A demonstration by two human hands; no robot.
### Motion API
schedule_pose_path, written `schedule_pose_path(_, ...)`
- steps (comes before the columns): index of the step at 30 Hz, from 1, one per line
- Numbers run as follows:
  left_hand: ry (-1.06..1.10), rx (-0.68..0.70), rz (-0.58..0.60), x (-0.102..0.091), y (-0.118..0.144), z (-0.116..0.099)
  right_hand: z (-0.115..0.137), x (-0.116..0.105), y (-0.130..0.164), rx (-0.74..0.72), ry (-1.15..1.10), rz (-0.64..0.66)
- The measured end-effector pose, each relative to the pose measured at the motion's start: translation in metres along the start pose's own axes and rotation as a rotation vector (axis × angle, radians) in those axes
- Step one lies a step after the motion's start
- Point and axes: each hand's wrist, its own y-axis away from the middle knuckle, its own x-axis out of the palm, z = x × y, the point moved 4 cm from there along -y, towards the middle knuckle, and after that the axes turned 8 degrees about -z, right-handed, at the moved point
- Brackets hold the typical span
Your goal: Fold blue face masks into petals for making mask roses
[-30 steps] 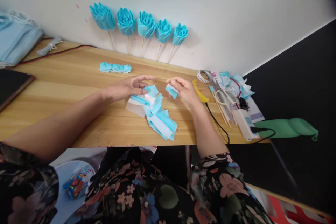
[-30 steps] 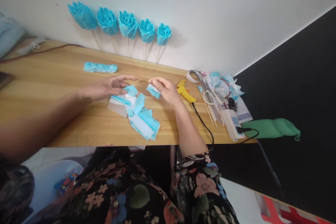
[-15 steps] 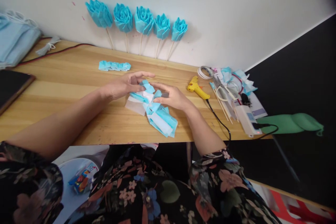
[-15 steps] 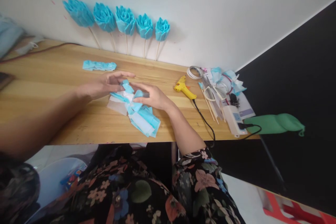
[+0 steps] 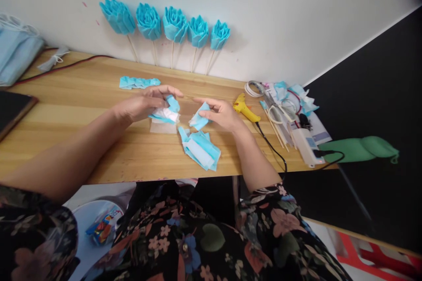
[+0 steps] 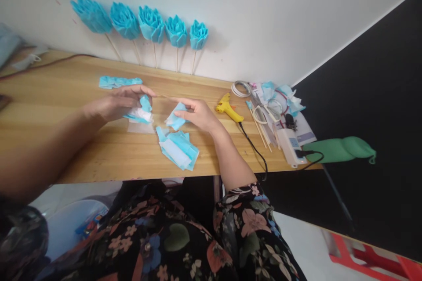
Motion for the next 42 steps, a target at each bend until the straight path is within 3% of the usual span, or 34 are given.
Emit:
schedule_pose_path(6,-0.158,-0.053,0.383,0.02,0.011,-0.01,-0.004,-0.012,-0.005,-0.03,-0.152,-0.253)
schedule_pose_path(9,-0.096,-0.044,0.452,0.025,0.011,-0.01,-0.011,-0.022,-0.009,-0.051,-0.03,-0.371)
schedule_pose_path(12,-0.058,-0.035,0.429,0.023,0.007,-0.004,-0.019,-0.028,-0.013,-0.068,0.257,-0.406)
schedule_pose_path(16,-0.062,-0.036,0.336,0.019,0.002,0.005,-0.011,-0.022,-0.011,-0.239,0.537,-0.406)
schedule_pose_path(20,-0.061,-0.037,0.078,0.011,-0.005,0.008,0.02,0.001,0.001,-0.384,0.555,-0.33)
schedule_pose_path(22,-0.043,-0.042,-0.049,0.008,-0.007,0.009,0.04,0.02,0.009,-0.449,0.607,-0.224)
schedule_pose_path(25,0.011,-0.034,-0.124,0.009,-0.009,0.008,0.06,0.053,0.017,-0.497,0.672,0.049)
schedule_pose_path(28,0.029,-0.045,-0.104,0.012,-0.008,0.007,0.063,0.084,0.021,-0.47,0.703,0.273)
schedule_pose_path(33,0.02,-0.065,-0.002,0.018,-0.005,0.008,0.054,0.118,0.021,-0.408,0.733,0.466)
schedule_pose_path(37,0.116,-0.072,0.042,0.022,-0.004,0.008,0.053,0.107,0.011,-0.226,0.443,0.482)
schedule_pose_path(42,0.269,-0.155,-0.03,0.025,-0.006,0.011,0.032,0.061,-0.009,0.046,0.019,0.171)
